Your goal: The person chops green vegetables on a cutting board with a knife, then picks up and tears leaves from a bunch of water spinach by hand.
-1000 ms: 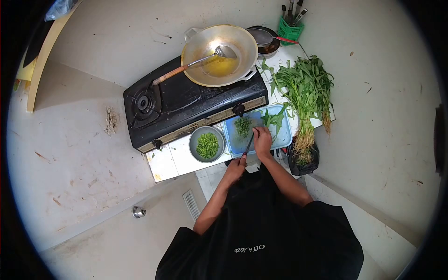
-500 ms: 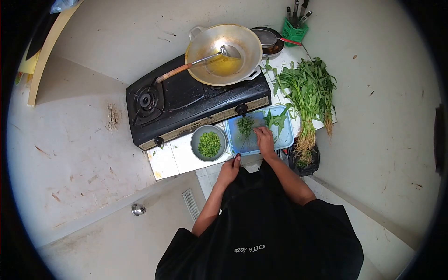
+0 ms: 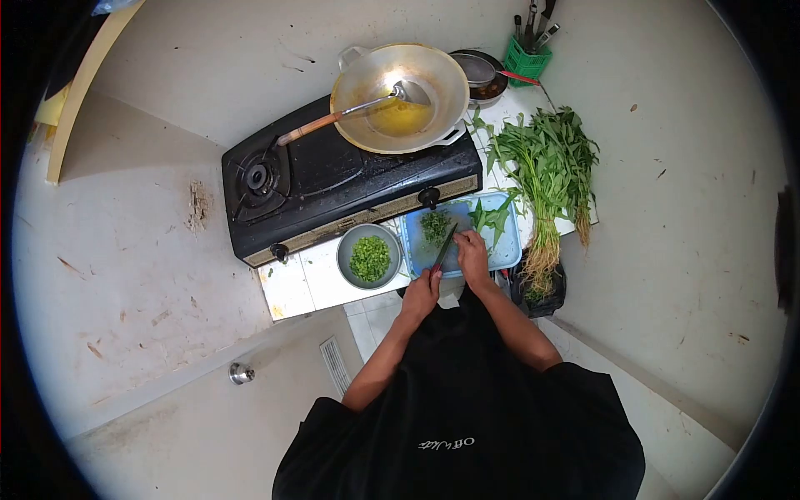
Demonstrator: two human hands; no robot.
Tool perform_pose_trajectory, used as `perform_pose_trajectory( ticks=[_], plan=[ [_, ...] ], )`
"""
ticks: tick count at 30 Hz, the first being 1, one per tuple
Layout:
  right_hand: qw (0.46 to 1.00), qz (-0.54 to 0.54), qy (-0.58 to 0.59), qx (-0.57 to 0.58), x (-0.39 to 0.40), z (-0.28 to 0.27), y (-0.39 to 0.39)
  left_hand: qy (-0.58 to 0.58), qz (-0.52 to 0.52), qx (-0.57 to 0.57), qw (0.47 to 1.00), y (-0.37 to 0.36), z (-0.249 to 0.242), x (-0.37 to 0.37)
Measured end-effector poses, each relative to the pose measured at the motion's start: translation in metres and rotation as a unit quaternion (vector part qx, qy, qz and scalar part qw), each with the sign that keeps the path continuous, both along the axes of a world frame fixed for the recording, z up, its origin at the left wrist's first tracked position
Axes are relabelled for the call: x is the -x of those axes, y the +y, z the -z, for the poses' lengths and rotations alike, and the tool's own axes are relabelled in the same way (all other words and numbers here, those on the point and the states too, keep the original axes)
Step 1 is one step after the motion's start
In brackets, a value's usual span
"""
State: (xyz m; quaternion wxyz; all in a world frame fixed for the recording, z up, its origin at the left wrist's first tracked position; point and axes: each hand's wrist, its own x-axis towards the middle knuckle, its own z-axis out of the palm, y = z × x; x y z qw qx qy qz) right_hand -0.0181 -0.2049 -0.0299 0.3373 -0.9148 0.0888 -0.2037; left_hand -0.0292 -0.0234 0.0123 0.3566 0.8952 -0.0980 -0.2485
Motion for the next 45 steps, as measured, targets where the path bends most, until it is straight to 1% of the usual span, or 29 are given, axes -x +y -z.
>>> perform_pose_trajectory(
  ticks=[8,14,17,19,20,22,26,28,29,31,37,43,45],
  plan=[
    [1.0,-0.001,0.004,-0.015,0.0,-0.002,0.0,-0.001,0.0,0.002,1.0,-0.004,-0.008,-0.001],
    [1.0,-0.009,-0.009,-0.02,0.0,-0.006,-0.001,0.014,-0.001,0.001,1.0,-0.005,-0.001,-0.003],
    [1.0,-0.013,-0.002,-0.017,0.0,-0.004,-0.002,0.014,0.006,-0.028,0.999,-0.007,-0.006,-0.003],
    [1.0,-0.011,-0.005,-0.019,-0.001,-0.006,-0.001,0.0,0.006,-0.067,0.998,-0.011,-0.001,-0.003],
    [1.0,-0.01,-0.007,-0.022,-0.001,-0.007,0.0,0.0,0.005,-0.067,0.998,-0.012,0.001,-0.003],
    [0.999,-0.011,-0.001,-0.033,-0.001,-0.009,0.001,-0.04,0.001,-0.074,0.996,-0.015,0.007,-0.005],
    [0.999,-0.003,0.006,-0.052,0.0,-0.011,0.001,-0.048,0.001,-0.067,0.997,-0.017,0.004,-0.006],
    [0.998,0.006,-0.002,-0.06,-0.001,-0.007,0.002,-0.043,-0.016,-0.082,0.996,-0.018,0.004,-0.001],
    [0.997,0.014,-0.007,-0.069,0.0,-0.005,0.002,-0.043,-0.014,-0.081,0.996,-0.018,0.005,-0.001],
    [0.997,0.011,-0.009,-0.074,0.0,-0.003,0.002,-0.042,-0.045,-0.068,0.996,-0.016,0.008,-0.001],
    [0.997,0.009,-0.001,-0.073,-0.001,-0.005,0.001,-0.032,-0.031,-0.028,0.999,-0.012,0.008,0.003],
    [0.998,0.014,0.003,-0.053,-0.003,0.003,0.001,0.0,-0.015,-0.031,0.999,-0.012,0.003,0.007],
    [0.998,0.016,0.003,-0.054,-0.003,0.003,0.0,-0.013,-0.017,-0.028,0.999,-0.013,0.005,0.008]
  ],
)
